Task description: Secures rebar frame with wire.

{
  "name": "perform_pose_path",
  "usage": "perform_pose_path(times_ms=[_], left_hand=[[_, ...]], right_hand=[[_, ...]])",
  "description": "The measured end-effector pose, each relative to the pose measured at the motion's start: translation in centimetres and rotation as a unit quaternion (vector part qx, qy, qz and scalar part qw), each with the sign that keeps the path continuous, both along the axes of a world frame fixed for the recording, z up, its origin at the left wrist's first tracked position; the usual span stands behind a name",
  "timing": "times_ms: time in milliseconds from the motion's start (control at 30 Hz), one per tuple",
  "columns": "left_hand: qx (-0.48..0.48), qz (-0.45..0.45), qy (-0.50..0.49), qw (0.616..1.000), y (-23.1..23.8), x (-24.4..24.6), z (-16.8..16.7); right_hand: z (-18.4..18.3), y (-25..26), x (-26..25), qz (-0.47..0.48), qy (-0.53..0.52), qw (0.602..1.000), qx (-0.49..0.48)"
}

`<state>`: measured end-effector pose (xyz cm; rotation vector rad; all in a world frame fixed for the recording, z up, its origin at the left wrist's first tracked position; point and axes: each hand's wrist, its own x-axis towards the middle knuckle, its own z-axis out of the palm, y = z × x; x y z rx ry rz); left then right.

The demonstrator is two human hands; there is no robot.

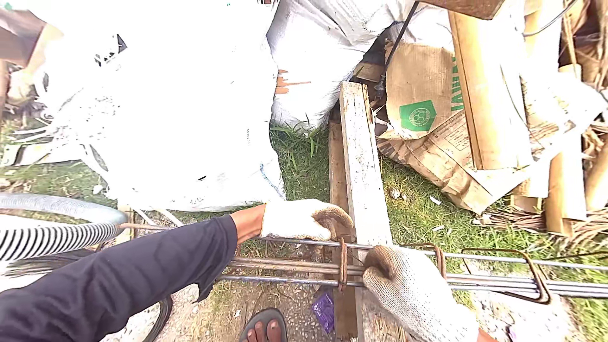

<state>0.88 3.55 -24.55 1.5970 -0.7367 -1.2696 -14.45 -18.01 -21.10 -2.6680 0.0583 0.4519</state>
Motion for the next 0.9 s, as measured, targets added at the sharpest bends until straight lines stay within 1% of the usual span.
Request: perform_pose_path(times_ms=[67,133,167,233,267,367,467,500,600,667,733,800,833,900], left_hand=[[-0.016,-0.01,-0.038,0.999,-0.1,0.2,-0.4],[-0.025,-0.04,-0.113,0.992,-0.5,0.3,-0.3],[-0.019,-0.058,-0.159,0.985,-0.6,0.4,-0.2],[0.027,-0.096,-0.234,0.967,-0.6,0.6,0.1],[0.045,-0.108,-0.254,0.96,-0.4,0.6,0.2],[0.051,-0.119,-0.278,0.952,0.1,0.8,0.7],[0.027,-0.12,-0.257,0.959,0.0,0.8,0.5],[0.013,-0.122,-0.243,0.962,0.0,0.9,0.2],[-0.03,-0.16,-0.22,0.962,-0.2,1.4,-0.3],[-0.054,-0.197,-0.206,0.957,-0.8,2.0,-0.5],[-0.062,-0.211,-0.175,0.96,-1.2,2.3,-0.5],[-0.042,-0.19,-0.099,0.976,-1.1,2.2,-0.3],[-0.021,-0.164,-0.052,0.985,-0.8,1.9,-0.2],[0.039,-0.081,0.037,0.995,-0.3,0.9,0.4]], right_hand=[[0.2,-0.4,-0.2,0.005,0.016,1.0,0.006],[0.4,-0.6,-0.1,0.014,0.02,1.0,0.001],[0.6,-0.6,0.0,0.023,0.027,0.999,-0.005],[1.0,-0.6,0.0,0.043,0.042,0.998,-0.022],[1.1,-0.6,-0.1,0.052,0.044,0.997,-0.031],[1.5,-1.2,-0.6,0.062,0.027,0.997,-0.043],[2.9,-1.4,-0.4,0.066,0.049,0.996,-0.046],[3.0,-1.4,-0.5,0.073,0.022,0.995,-0.061],[2.2,-2.0,-0.4,0.094,-0.156,0.977,-0.112],[1.9,-2.4,0.6,0.1,-0.2,0.965,-0.136],[1.9,-2.7,1.5,0.093,-0.21,0.964,-0.135],[2.3,-2.9,2.2,0.085,-0.213,0.967,-0.113],[2.4,-2.8,2.4,0.082,-0.207,0.969,-0.104],[2.3,-2.9,2.4,0.078,-0.195,0.973,-0.099]])
